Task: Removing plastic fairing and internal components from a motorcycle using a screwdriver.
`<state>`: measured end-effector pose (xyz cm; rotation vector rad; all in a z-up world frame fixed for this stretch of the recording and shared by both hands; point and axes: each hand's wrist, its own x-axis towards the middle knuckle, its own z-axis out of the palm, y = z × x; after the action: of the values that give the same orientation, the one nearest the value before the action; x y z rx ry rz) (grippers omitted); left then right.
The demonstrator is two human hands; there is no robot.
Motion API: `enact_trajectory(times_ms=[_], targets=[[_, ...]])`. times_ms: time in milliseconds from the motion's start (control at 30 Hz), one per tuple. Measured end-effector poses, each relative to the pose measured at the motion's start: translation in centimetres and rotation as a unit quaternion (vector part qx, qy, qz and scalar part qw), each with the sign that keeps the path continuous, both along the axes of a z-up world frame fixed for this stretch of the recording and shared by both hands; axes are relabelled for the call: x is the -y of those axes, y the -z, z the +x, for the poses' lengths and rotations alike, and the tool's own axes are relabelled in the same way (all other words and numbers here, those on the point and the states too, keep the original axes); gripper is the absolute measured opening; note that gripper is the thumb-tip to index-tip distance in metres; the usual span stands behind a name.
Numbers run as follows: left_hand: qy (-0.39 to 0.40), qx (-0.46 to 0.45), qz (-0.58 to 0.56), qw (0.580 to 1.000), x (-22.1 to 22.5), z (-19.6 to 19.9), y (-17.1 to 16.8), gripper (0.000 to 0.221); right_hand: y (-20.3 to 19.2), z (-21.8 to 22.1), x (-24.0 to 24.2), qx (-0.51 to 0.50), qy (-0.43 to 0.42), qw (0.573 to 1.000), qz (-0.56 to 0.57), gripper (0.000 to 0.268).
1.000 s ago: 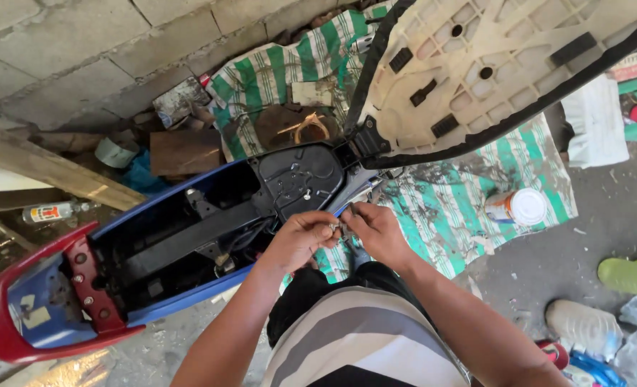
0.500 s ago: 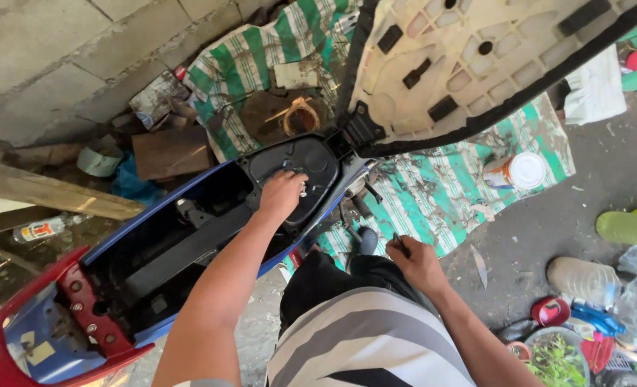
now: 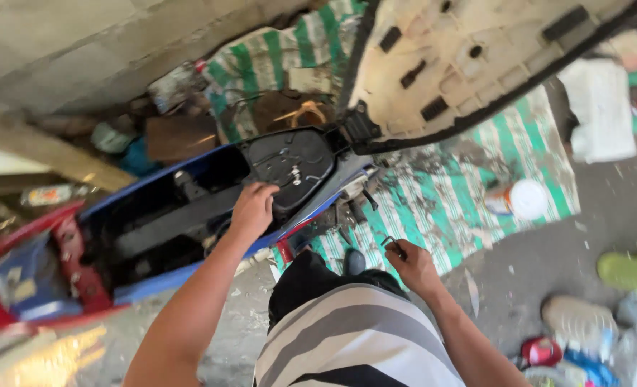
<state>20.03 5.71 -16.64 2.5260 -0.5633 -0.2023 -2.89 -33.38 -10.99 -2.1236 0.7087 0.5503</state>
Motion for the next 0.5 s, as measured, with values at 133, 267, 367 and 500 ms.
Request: enact_trajectory(times_ms=[133, 267, 367, 500], targets=[[-0.104, -0.028, -0.024, 0.994, -3.2, -12.2, -0.2, 0.028, 1.9, -0.1, 1.7, -0.016, -0.042, 0.997, 0.058, 0.03], [-0.27, -0.133, -0.056, 0.952, -1.9, -23.3, -0.9, 0.025, 2.5, 0.5, 1.5, -0.018, -0.08, 0.992, 0.091, 0.029], [-0.375, -0.181, -0.072, 0.906, -0.3, -30.2, -4.9, 0.021, 1.8, 1.3, -0.4, -0.009, -0.187, 0.978, 0.097, 0.032], [-0.42, -0.207, -0.062, 0.881, -1.5, -39.6, -8.4, 0.031, 1.1, 1.1, -3.6, 0.013, -0.312, 0.943, 0.116, 0.03]])
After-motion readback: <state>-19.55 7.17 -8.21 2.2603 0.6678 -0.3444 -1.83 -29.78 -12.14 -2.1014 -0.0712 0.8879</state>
